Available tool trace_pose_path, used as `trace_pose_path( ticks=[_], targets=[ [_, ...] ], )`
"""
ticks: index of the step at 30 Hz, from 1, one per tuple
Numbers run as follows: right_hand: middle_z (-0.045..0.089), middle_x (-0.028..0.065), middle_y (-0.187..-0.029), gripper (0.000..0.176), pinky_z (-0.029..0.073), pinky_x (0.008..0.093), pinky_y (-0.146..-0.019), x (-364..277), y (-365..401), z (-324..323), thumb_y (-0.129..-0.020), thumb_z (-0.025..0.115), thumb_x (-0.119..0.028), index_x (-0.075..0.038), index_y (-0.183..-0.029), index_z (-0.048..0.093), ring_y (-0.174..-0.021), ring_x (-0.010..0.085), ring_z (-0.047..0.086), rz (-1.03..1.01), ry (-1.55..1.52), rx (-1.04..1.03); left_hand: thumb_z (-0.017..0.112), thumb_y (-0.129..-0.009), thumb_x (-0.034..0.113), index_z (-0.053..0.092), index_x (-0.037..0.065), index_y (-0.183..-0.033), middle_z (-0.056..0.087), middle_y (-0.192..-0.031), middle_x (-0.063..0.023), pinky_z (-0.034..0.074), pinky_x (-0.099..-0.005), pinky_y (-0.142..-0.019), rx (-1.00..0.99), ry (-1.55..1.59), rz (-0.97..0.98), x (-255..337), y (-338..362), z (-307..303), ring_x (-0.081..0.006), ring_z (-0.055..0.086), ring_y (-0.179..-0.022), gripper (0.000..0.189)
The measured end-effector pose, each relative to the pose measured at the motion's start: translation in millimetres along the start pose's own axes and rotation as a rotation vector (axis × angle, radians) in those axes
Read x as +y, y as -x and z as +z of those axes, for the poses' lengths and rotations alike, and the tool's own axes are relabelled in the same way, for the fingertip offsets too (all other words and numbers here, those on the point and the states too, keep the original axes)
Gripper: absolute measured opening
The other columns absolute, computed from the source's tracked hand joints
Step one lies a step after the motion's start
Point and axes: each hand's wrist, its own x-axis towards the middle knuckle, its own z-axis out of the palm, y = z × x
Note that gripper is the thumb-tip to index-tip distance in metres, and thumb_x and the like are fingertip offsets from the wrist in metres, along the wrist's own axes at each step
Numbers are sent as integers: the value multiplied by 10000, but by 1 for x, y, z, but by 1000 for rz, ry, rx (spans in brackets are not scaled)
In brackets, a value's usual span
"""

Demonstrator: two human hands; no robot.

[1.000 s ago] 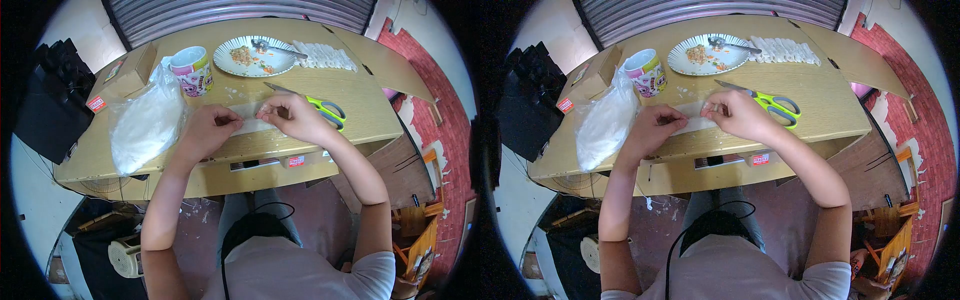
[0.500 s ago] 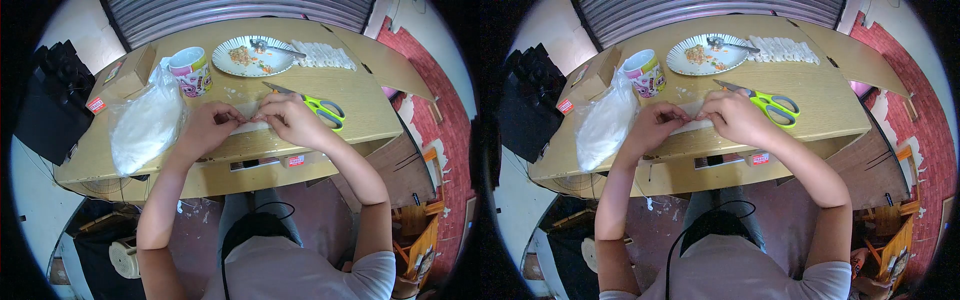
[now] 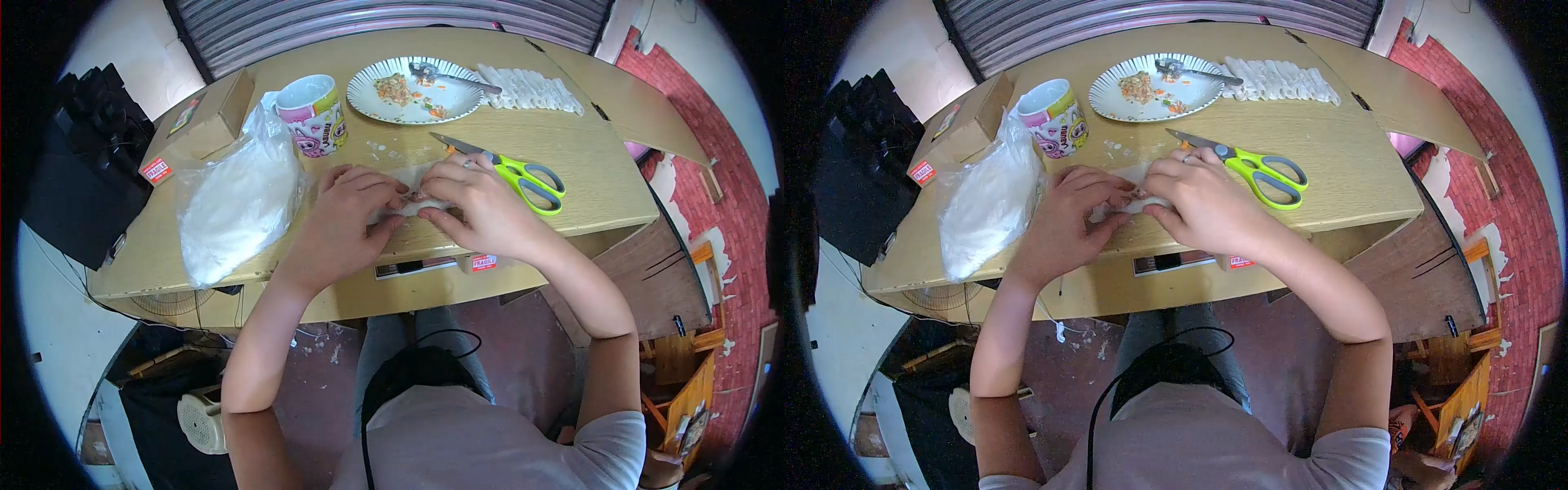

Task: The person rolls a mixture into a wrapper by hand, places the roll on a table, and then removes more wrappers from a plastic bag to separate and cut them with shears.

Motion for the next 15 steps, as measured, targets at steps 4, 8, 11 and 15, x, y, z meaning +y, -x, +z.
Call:
trace_pose_path(
  ticks=[4,8,11,15],
  targets=[
    [677,93,-1073,198,423,395,-907,-3,3,2,-853,732,-153,-40,-1013,699,-1022,284,630,25,-14,16,739,-821,103,674,76,-957,711,-1064,-48,389,-428,-1044,-66,-20,-8,0,1,-1,-263,624,-1072,153],
    [702,102,-1038,193,444,394,-894,0,5,7,-844,744,-134,-36,-1004,698,-1005,297,651,27,-42,31,739,-822,95,679,79,-1004,714,-1038,-53,390,-431,-1043,-48,12,-13,-2,4,1,-258,631,-1050,193],
    [708,108,-1010,180,452,401,-895,-1,5,7,-839,747,-119,-31,-989,699,-998,303,656,10,-54,57,741,-822,93,682,82,-1053,713,-1015,-60,395,-429,-1038,11,57,-47,4,2,2,-265,638,-1017,239],
    [709,117,-985,169,465,408,-890,3,5,11,-844,746,-106,-22,-985,706,-997,313,655,53,-144,54,740,-819,85,698,78,-1065,714,-1013,-74,421,-419,-1009,-1,87,-59,2,1,1,-280,645,-985,249]
  ],
)
